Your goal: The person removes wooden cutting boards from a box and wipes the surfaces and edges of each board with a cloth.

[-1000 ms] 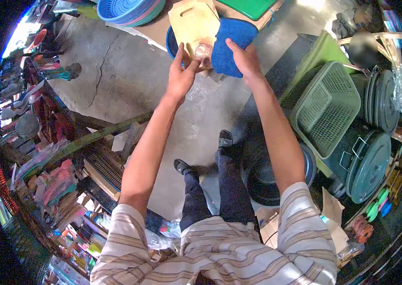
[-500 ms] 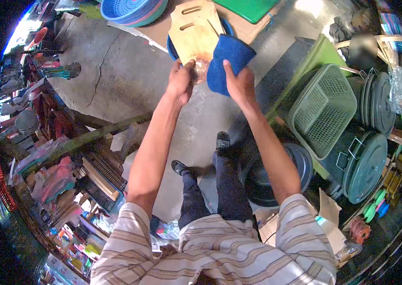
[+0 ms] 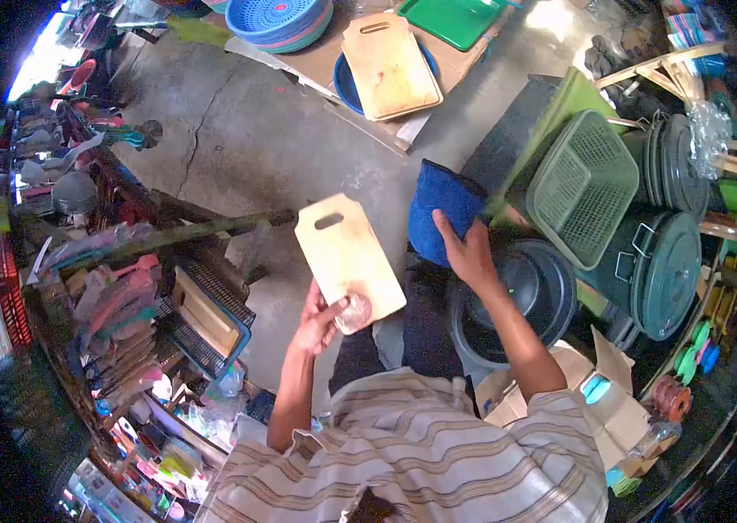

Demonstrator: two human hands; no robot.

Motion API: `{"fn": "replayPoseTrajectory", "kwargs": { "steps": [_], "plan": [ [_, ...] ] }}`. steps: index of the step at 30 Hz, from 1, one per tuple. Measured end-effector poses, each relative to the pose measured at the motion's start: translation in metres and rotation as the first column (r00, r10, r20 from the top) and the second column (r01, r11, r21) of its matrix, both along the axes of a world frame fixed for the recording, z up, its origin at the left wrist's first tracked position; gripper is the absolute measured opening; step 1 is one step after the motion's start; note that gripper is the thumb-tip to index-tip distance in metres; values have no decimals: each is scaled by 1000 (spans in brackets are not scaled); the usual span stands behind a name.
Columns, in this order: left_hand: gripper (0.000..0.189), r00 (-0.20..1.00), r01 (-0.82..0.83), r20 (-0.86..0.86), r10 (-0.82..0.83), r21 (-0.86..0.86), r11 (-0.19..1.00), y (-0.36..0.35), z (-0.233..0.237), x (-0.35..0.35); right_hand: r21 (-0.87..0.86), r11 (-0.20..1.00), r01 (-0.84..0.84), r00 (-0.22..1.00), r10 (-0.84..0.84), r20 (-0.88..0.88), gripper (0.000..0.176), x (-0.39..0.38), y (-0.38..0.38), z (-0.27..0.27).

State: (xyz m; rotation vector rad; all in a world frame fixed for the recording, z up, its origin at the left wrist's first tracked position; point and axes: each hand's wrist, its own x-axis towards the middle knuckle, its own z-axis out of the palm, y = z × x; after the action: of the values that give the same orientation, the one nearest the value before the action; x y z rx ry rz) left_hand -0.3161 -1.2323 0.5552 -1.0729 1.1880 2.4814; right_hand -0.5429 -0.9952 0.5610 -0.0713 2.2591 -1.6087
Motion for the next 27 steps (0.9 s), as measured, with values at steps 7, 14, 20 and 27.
{"fn": "replayPoseTrajectory", "kwargs": {
  "steps": [7,14,20,27],
  "plan": [
    [79,971,-193,189,148,249,949,5,43,84,199,950,-240,847,305,-435,57,80,-87,48],
    [80,991,-126,7,133,369,921,-9,68,118,455,782,-425,574,622,-533,87,144,-120,100],
    [58,917,-266,-127,378,512,817,-16,66,128,505,678,-534,452,734,-507,89,193,-103,140],
    [43,868,-418,-41,495,478,773,-10,88,91,546,570,-614,431,822,-373,97,212,-63,172]
  ]
}}
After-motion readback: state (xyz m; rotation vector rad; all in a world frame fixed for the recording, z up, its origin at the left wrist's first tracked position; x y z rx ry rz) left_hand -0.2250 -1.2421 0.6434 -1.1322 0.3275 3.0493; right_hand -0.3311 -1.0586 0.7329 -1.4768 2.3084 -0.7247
